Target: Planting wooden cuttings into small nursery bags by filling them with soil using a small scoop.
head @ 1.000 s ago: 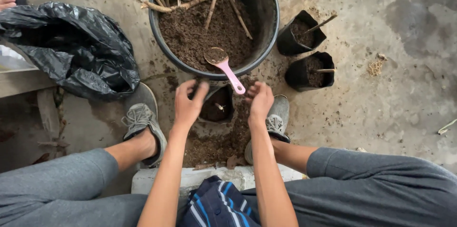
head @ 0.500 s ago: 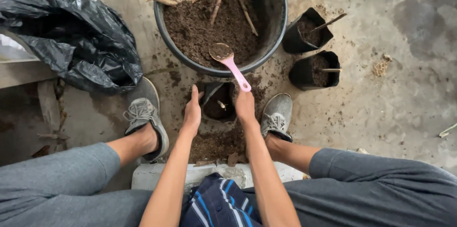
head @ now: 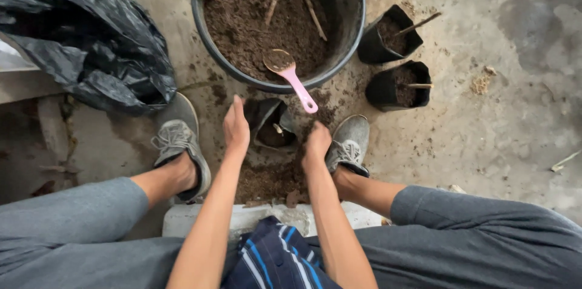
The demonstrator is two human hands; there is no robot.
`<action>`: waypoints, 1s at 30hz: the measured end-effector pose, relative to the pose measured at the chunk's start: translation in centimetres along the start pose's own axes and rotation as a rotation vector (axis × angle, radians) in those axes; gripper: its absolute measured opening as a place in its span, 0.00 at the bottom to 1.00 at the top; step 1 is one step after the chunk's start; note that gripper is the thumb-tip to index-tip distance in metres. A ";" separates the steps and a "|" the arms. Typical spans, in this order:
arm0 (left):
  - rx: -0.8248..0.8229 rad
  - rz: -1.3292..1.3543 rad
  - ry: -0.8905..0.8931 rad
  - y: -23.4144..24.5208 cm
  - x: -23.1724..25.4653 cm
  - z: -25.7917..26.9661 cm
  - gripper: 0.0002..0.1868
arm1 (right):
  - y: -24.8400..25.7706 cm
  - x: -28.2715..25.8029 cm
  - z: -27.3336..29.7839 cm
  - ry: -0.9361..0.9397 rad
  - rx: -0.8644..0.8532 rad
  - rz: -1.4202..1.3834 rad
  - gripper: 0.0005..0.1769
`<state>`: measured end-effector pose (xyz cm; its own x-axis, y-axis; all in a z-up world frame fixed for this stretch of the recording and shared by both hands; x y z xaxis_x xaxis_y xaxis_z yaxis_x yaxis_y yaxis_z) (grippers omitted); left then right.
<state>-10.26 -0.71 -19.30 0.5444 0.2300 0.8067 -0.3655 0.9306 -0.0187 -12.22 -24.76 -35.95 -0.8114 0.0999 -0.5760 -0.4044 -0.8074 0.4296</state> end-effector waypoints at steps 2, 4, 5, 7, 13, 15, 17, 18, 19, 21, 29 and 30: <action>-0.074 -0.020 -0.041 -0.4 -0.4 -1.4 0.42 | -0.7 0.8 3.1 -0.105 -0.017 -0.016 0.30; -0.157 -0.043 -0.085 -1.3 0.1 -1.4 0.42 | -0.1 -1.3 9.1 -0.212 -0.028 -0.043 0.33; -0.218 -0.039 -0.087 -1.7 0.8 -0.6 0.41 | 0.2 -4.4 13.7 -0.250 -0.147 -0.104 0.40; -0.279 -0.039 -0.083 -2.0 1.4 0.1 0.40 | 0.7 -8.6 18.4 -0.294 -0.266 -0.164 0.48; -0.321 -0.108 -0.051 -1.5 2.4 0.8 0.44 | 1.2 -8.7 16.8 -0.309 -0.323 -0.105 0.53; -0.337 -0.177 -0.043 -1.6 3.0 1.0 0.48 | 1.4 -11.4 19.1 -0.284 -0.346 -0.184 0.54; -0.356 -0.146 -0.040 -1.5 3.5 1.7 0.47 | 1.8 -11.9 19.7 -0.273 -0.371 -0.153 0.55; -0.377 -0.113 -0.036 -1.5 3.8 2.1 0.46 | 2.0 -12.3 20.0 -0.261 -0.392 -0.121 0.57; -0.380 -0.110 -0.045 -1.4 4.1 2.3 0.46 | 1.9 -11.8 19.2 -0.252 -0.393 -0.124 0.57; -0.424 0.042 0.035 -1.4 4.6 2.8 0.40 | 1.8 -10.9 17.6 -0.276 -0.419 -0.104 0.56; -0.372 -0.275 -0.016 -0.2 -0.5 3.1 0.46 | 2.3 -11.4 16.2 0.086 -0.217 0.052 0.27; -0.390 -0.430 0.018 -0.1 -1.0 3.2 0.50 | 2.0 -10.3 14.1 0.191 -0.293 0.164 0.26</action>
<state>-13.15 -1.97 -18.22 0.5966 -0.1906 0.7796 0.1946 0.9768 0.0898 -10.64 -19.25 -19.39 -0.7508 -0.1326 -0.6471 -0.1150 -0.9384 0.3258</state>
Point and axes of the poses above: each hand's wrist, its own z-axis away from the middle knuckle, its own y-axis out of the back of the hand, x = y × z, the point moved 1 cm from there along -z, towards the middle knuckle, and after that the axes turned 12 degrees about z, right-handed, at the moved point
